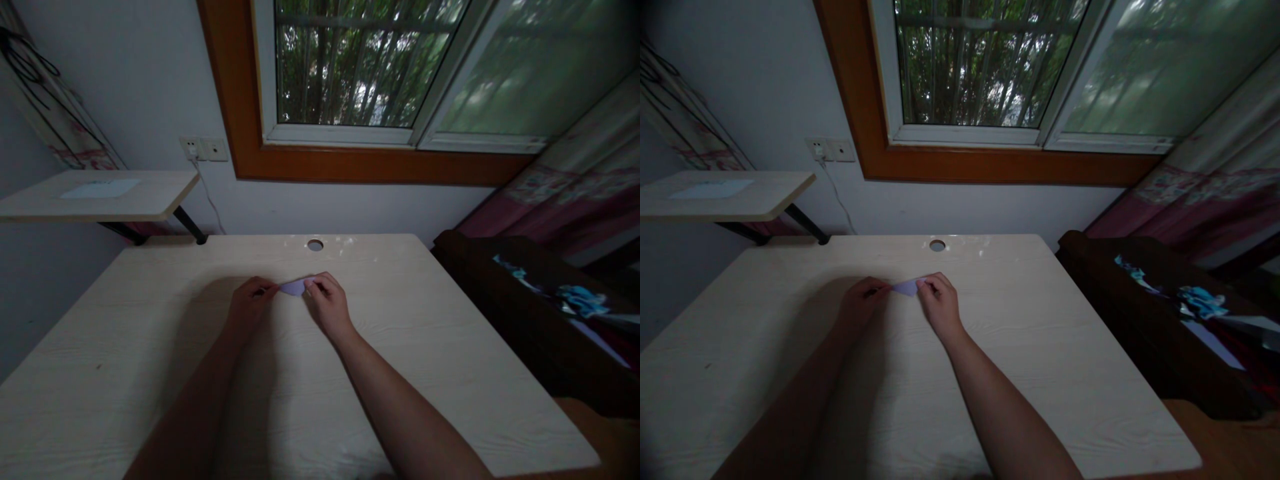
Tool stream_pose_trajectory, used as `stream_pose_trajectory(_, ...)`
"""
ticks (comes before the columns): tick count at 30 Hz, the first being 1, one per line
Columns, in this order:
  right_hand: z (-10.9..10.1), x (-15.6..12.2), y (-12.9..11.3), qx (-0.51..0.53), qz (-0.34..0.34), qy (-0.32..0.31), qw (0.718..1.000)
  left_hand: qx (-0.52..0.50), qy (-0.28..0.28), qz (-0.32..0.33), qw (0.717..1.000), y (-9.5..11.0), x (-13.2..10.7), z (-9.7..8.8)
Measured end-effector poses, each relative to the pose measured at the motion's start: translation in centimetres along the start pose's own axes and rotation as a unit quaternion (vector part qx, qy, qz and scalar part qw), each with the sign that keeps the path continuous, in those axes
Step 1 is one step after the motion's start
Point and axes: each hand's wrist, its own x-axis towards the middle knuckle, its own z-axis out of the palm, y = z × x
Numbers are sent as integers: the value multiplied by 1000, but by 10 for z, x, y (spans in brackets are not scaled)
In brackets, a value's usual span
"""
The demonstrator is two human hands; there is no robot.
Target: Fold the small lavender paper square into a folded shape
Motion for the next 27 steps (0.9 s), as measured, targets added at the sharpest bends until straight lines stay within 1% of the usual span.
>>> stream_pose_trajectory(6, 0, 1, 1, 9, 21, 40, 999, -5, 33, -25, 999, -5, 3, -2)
stream_pose_trajectory(9, 1, 1, 1, 11, 23, 38, 999, -8, 47, -28, 998, -7, 3, -3)
stream_pose_trajectory(12, 1, 1, 1, 7, 16, 25, 1000, -14, 49, -21, 998, -8, 2, -2)
stream_pose_trajectory(18, 3, -1, 0, -10, -25, -7, 1000, -41, 16, 30, 999, -5, 0, 2)
stream_pose_trajectory(24, 6, -3, -1, -35, -70, -62, 995, 9, -50, 104, 993, -3, -3, 4)
stream_pose_trajectory(27, 6, -5, -1, -36, -85, -84, 992, 26, -63, 127, 990, -4, -4, 4)
